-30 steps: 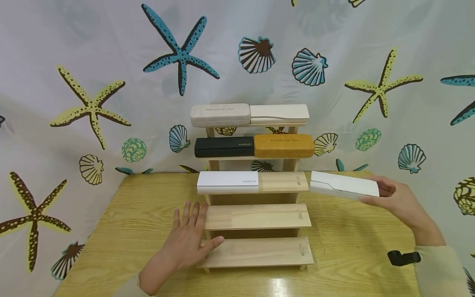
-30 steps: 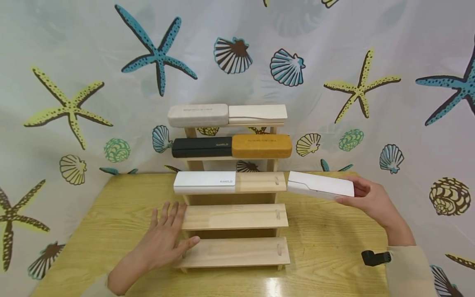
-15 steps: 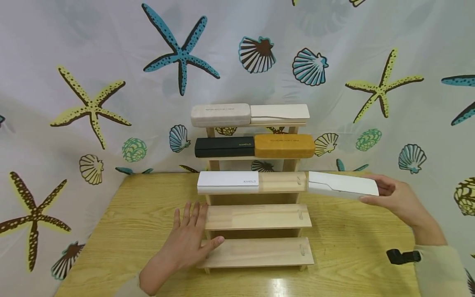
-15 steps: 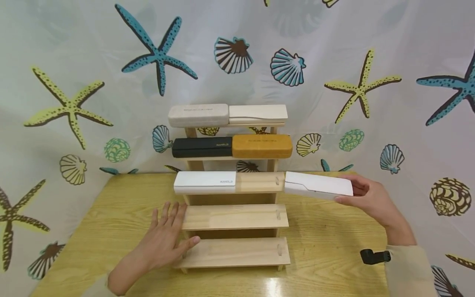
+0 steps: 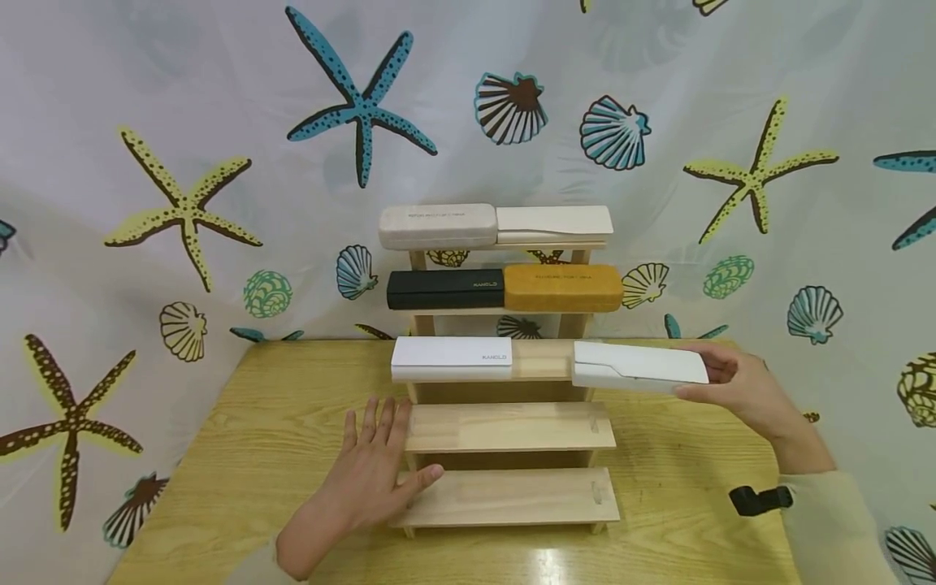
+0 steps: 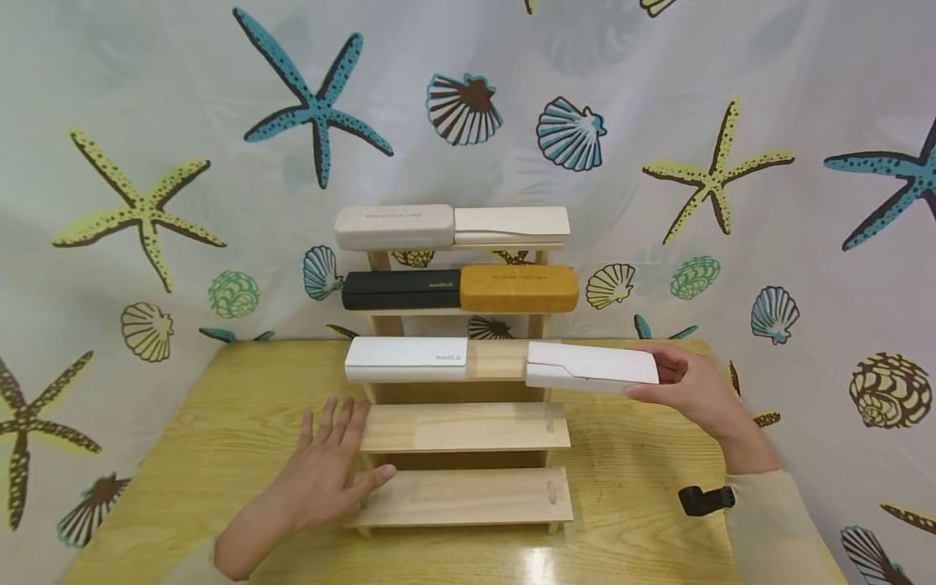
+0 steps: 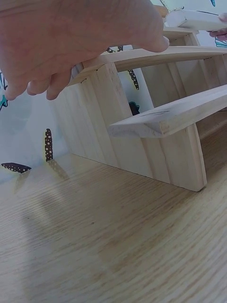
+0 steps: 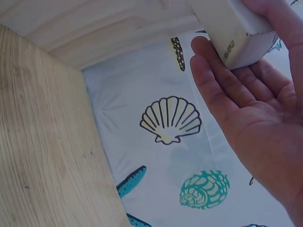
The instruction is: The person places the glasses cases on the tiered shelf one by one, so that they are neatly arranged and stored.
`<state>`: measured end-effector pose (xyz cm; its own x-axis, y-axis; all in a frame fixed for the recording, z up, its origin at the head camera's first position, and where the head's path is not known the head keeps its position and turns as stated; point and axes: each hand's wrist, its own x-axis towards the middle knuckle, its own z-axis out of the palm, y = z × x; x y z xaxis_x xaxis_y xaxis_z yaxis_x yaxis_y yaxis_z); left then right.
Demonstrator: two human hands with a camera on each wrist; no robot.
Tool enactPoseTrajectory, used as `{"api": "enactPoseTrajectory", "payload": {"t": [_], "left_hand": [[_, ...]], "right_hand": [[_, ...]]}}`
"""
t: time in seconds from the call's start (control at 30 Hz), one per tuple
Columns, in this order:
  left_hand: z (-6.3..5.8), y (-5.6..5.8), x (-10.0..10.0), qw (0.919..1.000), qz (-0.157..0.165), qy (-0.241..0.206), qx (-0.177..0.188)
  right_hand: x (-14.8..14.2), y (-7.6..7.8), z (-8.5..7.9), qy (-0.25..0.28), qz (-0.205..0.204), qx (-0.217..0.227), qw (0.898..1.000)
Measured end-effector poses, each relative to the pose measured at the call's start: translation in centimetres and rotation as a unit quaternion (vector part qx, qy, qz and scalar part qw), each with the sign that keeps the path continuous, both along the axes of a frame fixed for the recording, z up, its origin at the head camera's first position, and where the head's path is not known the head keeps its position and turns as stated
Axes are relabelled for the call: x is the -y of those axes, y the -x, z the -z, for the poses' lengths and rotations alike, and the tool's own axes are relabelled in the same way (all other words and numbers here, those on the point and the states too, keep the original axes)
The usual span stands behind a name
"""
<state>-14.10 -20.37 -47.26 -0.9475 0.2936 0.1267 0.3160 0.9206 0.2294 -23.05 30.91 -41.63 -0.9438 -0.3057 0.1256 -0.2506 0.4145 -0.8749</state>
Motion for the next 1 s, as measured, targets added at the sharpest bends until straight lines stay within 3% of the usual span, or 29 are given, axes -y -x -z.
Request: {"api": "enactPoseTrajectory", "payload": {"t": [0.43, 1.0], "left_hand": [[0.1, 0.0, 0.1, 1.0000, -0.002, -0.003, 0.005], [-0.2, 0.0, 0.0, 0.9998, 0.001, -0.008, 0.019]], "right_hand": [[2.8, 1.3, 0.5, 0.016, -0.030, 0.017, 0.999], [4.8, 2.0, 0.6, 0.016, -0.039, 0.037, 0.998]]}}
